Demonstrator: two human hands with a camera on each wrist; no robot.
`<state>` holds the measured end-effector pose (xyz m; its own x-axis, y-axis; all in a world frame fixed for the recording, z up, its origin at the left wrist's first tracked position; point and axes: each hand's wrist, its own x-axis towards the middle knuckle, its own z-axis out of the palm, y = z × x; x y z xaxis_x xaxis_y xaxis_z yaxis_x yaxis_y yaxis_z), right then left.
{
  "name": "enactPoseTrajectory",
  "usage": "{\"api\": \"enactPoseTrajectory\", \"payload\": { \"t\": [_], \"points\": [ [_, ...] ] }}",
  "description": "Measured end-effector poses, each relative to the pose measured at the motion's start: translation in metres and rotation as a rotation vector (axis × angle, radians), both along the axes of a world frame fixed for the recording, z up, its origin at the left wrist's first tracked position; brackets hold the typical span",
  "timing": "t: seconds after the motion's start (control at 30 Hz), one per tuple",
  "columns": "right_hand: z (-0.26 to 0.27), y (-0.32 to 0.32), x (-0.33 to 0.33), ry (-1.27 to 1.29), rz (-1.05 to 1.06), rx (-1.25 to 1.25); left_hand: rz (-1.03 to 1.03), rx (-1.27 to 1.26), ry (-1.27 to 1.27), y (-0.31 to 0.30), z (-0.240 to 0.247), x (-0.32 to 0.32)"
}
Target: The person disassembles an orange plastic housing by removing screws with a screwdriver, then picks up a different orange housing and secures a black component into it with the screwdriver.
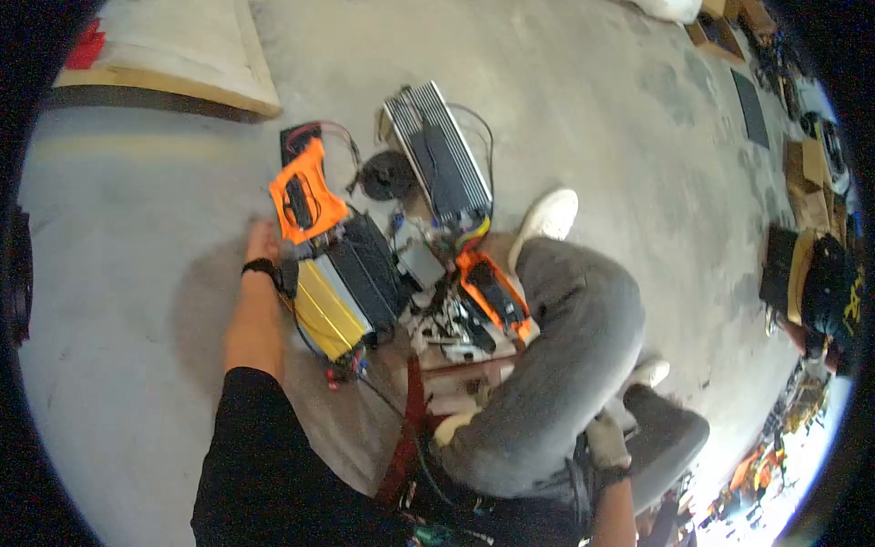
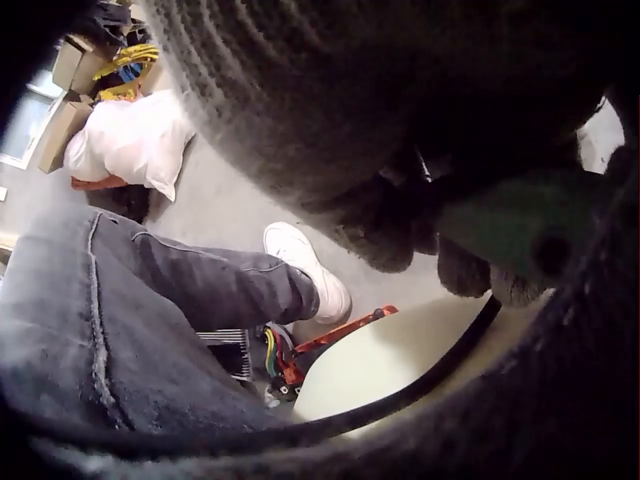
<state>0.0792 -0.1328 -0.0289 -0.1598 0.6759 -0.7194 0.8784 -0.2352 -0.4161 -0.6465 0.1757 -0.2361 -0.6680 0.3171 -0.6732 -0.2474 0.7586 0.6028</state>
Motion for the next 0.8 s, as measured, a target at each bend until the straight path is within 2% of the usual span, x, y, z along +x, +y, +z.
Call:
{"api": "enactPoseTrajectory", "payload": {
  "t": [0.03,0.07,0.1,0.13,0.17,0.2,0.23,0.27,0.3,0.33,0.37,0.4,0.43,0.47,0.5,0.6,0.63,0.7,0.73,0.77,0.8],
  "points": [
    [0.006,0.01,-0.009,0.113,-0.518,-0.269,0.014,0.045,0.008,0.001,0.009,0.007],
    [-0.004,0.001,-0.002,0.077,-0.448,-0.185,0.034,0.095,0.017,0.001,0.017,0.015],
    [-0.013,-0.007,0.004,0.044,-0.375,-0.102,-0.052,0.188,-0.033,0.003,0.026,0.026],
    [0.007,0.018,-0.015,0.035,-0.57,-0.195,-0.138,0.293,-0.083,0.006,0.033,0.039],
    [0.025,0.042,-0.037,0.03,-0.765,-0.283,-0.273,0.516,-0.153,0.001,0.035,0.068],
    [0.022,0.039,-0.035,0.031,-0.824,-0.291,-0.406,0.742,-0.224,-0.005,0.039,0.108],
    [0.024,0.044,-0.037,0.032,-0.827,-0.292,-0.675,0.695,-0.306,-0.007,0.058,0.143],
    [0.028,0.051,-0.043,0.079,-0.89,-0.283,-0.575,0.377,-0.3,-0.013,0.073,0.2],
    [0.031,0.051,-0.044,0.125,-0.954,-0.275,-0.756,0.298,-0.41,-0.027,0.078,0.24],
    [0.022,0.043,-0.039,0.158,-0.953,-0.204,-0.855,0.174,-0.448,-0.046,0.061,0.279],
    [0.023,0.043,-0.037,0.163,-0.963,-0.203,-0.986,0.057,-0.631,-0.059,0.057,0.309],
    [0.023,0.042,-0.036,0.19,-1.004,-0.251,-1.024,-0.189,-0.678,-0.074,0.031,0.339],
    [0.024,0.041,-0.032,0.213,-1.045,-0.301,-1.081,-0.236,-0.726,-0.104,-0.027,0.344],
    [0.014,0.028,-0.023,0.242,-1.198,-0.379,-1.311,-0.49,-0.512,-0.101,-0.032,0.375],
    [0.01,0.022,-0.016,0.214,-1.17,-0.403,-0.816,-0.239,-0.63,-0.132,-0.05,0.39],
    [-0.001,0.008,-0.014,0.235,-1.342,-0.381,-0.682,-0.327,-0.426,-0.153,-0.074,0.423],
    [-0.01,-0.006,-0.01,0.267,-1.35,-0.33,-0.733,-0.385,-0.445,-0.156,-0.09,0.425],
    [-0.004,0.001,-0.011,0.223,-1.312,-0.35,-0.7,-0.015,-0.258,-0.2,-0.188,0.437],
    [0.0,0.005,-0.012,0.225,-1.316,-0.335,-0.937,-0.145,-0.205,-0.182,-0.147,0.424],
    [0.001,0.007,-0.012,0.228,-1.33,-0.343,-0.951,-0.155,-0.203,-0.185,-0.156,0.428],
    [0.001,0.01,-0.01,0.233,-1.284,-0.332,-0.897,-0.27,-0.062,-0.188,-0.17,0.435]
  ]
}}
